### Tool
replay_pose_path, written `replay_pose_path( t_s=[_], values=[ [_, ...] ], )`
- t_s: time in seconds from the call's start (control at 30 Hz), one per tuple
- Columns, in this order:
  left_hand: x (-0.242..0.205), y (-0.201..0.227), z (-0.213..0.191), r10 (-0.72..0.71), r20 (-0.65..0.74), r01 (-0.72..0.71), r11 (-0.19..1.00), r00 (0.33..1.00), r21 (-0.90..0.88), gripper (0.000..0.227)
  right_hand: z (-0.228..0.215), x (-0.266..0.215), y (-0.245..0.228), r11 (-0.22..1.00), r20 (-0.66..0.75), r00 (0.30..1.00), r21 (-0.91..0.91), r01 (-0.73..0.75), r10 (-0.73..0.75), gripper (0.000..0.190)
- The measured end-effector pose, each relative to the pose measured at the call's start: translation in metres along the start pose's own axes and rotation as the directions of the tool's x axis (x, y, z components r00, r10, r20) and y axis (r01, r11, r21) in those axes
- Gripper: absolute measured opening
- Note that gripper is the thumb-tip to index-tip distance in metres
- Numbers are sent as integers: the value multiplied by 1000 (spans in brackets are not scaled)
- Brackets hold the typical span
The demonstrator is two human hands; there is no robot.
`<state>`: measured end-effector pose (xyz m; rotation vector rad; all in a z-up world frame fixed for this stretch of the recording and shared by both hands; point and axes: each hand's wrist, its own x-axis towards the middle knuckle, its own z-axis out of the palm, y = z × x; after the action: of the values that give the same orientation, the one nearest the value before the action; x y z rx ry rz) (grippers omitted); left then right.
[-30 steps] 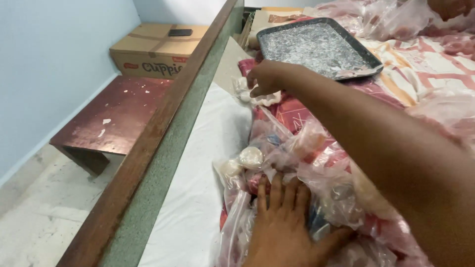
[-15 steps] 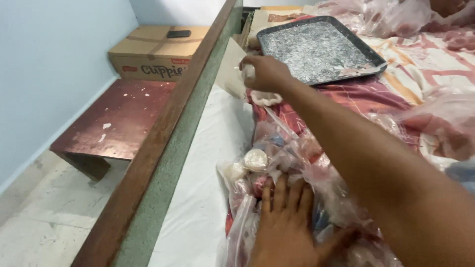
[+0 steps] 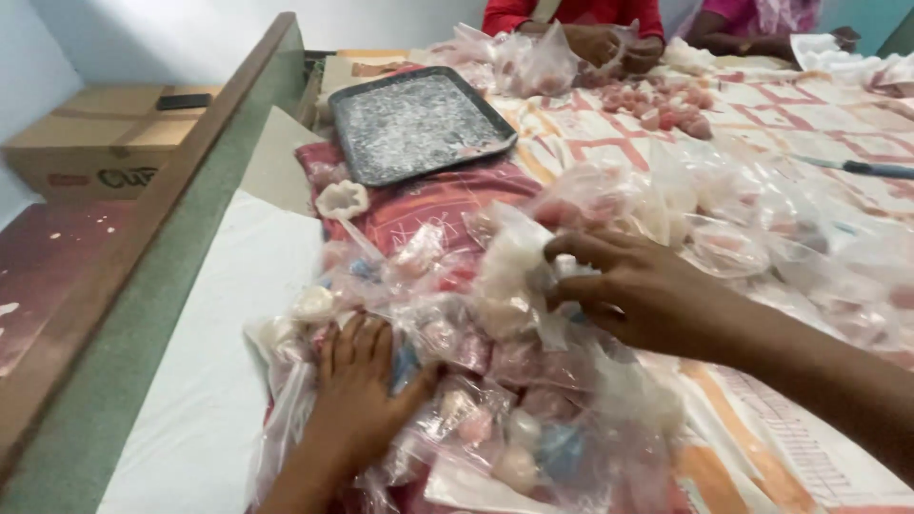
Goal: The recorder is sealing small objects into plastic bags and placing them into a larger box.
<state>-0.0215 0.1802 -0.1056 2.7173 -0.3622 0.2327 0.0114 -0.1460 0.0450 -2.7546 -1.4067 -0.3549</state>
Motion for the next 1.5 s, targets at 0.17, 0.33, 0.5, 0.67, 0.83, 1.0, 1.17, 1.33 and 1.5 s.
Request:
replay_pose_path(
  t_s=[0.17, 0.33, 0.5, 0.67, 0.83, 1.0, 1.17, 1.33, 1.5],
  values=[
    [1, -10, 12, -25, -37, 27, 998, 999, 49, 101, 4, -59, -37, 990, -183, 982, 138, -22, 47, 35],
    [-5, -11, 19, 14, -69, -5, 990, 998, 138, 92, 14, -67, -51, 929, -338, 910, 352, -113, 239, 27],
    [-34, 46, -10, -104, -58, 117, 942, 993, 314, 80, 45, -75, -60, 788, -469, 732, 596, -152, 495, 36],
    [-59, 116, -35, -281, -151, 314, 904, 948, 290, 73, 43, -90, -66, 704, -371, 763, 694, -151, 529, 68],
    [-69, 170, -47, -67, -453, 34, 996, 889, -81, 40, 54, -98, -55, 707, -351, 762, 681, -191, 544, 31],
    [-89, 226, -53, 8, -506, -145, 962, 863, -231, 41, 20, -97, -76, 954, -645, 717, 281, -100, 265, 29],
    [-102, 224, -40, -26, -558, -180, 934, 829, -309, 35, 21, -98, -80, 964, -635, 761, 260, 45, 135, 25],
    [-108, 199, -24, -372, -428, -30, 725, 823, -688, 17, 15, -100, -85, 929, -519, 835, 369, 24, 184, 30],
    [-112, 167, 3, -437, -358, -165, 420, 825, -892, 16, 22, -103, -80, 709, -325, 894, 705, 13, 307, 37]
  ],
)
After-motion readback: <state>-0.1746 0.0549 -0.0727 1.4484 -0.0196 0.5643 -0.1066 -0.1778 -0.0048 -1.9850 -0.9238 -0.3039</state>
